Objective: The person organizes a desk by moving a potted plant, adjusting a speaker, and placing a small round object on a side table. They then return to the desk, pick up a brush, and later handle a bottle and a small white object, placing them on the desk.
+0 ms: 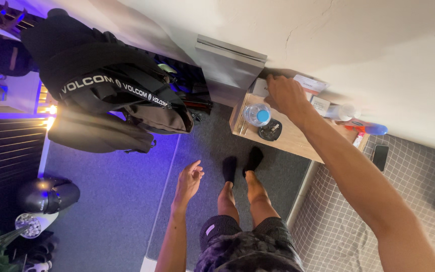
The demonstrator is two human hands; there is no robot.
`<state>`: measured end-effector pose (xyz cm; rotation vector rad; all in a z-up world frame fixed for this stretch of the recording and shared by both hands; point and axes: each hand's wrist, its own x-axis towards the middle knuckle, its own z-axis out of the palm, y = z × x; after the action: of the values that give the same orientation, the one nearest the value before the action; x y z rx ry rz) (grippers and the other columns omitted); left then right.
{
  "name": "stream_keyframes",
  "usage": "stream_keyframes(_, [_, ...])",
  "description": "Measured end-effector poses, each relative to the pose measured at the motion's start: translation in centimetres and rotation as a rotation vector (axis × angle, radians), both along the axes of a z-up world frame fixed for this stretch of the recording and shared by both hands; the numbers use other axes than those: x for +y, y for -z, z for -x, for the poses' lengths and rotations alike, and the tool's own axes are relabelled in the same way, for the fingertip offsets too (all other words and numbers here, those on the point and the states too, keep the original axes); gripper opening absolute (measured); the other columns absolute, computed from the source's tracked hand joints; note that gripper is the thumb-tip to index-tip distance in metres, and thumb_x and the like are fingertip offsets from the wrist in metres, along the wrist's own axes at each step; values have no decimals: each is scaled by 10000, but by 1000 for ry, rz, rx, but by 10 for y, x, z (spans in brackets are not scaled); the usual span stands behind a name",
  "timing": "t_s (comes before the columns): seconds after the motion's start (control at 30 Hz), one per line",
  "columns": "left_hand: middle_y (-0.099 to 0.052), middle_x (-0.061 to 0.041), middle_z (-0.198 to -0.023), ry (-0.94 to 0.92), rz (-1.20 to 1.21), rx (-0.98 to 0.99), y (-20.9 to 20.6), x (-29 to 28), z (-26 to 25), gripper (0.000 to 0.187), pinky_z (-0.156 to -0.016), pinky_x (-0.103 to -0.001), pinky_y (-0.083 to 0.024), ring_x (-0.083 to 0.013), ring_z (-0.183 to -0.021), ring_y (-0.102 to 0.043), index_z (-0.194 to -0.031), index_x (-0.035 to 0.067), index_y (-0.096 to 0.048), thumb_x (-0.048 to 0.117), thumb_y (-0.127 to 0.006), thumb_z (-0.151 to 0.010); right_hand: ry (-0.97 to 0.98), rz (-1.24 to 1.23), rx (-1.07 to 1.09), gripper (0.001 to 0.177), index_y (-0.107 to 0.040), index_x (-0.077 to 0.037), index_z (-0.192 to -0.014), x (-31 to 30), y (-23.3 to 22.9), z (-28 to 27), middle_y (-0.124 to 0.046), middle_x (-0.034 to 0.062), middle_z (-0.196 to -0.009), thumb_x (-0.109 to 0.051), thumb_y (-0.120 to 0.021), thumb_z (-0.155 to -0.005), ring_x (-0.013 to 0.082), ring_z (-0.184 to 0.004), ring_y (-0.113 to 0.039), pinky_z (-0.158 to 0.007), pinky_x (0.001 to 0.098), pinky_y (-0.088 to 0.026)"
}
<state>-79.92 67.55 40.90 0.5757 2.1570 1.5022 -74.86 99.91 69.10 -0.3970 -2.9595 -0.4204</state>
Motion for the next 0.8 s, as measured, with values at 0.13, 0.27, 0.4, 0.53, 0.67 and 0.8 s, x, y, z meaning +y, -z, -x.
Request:
stream_keyframes(0.13, [-715,-177,-1224,14,3,56,9,0,3,387,-868,-344,-630,-256,-1044,-753,-1385,42,-580,62,-503,-1006,-12,112,71,410,-653,36,-1112,-6,-10,-9,-723,230,-989,-217,-806,-827,407,-909,-715,-778,471,-588])
stream_keyframes(0.27, [-736,-182,-1182,12,-29,83,17,-1,5,379,-847,-353,-629,-259,-1019,-768,-1375,28,-585,58,-519,-1003,-96,163,235,318,-710,-40,-1161,-12,-10,-25,-709,151,-1220,-113,-754,-855,391,-982,-712,-835,478,-576])
stream_keyframes(0.4, [-746,-187,-1157,9,-49,89,19,-4,3,380,-827,-357,-630,-261,-1003,-774,-1365,22,-597,53,-527,-993,-25,160,212,437,-694,-41,-1244,-15,-5,-33,-642,155,-1300,-142,-778,-827,399,-947,-701,-780,499,-563])
stream_keyframes(0.53, [-747,-179,-1159,2,-45,98,18,0,4,382,-826,-350,-628,-255,-1003,-775,-1363,27,-599,73,-551,-987,-65,84,220,471,-683,-31,-1267,-11,0,-32,-629,159,-1249,-174,-779,-830,386,-941,-701,-777,495,-568])
stream_keyframes(0.67, [-737,-173,-1181,6,-29,70,18,-3,2,384,-834,-351,-625,-251,-1026,-766,-1374,31,-589,78,-545,-996,-71,-10,197,529,-652,-11,-1324,-7,10,-31,-608,171,-1261,-136,-755,-821,356,-882,-707,-726,469,-579])
stream_keyframes(0.8, [-730,-170,-1206,12,-5,63,13,-2,1,384,-859,-348,-618,-247,-1049,-754,-1384,40,-584,90,-548,-1005,-63,-30,188,533,-642,-10,-1344,-4,14,-30,-595,165,-1265,-110,-747,-831,338,-871,-709,-695,454,-583])
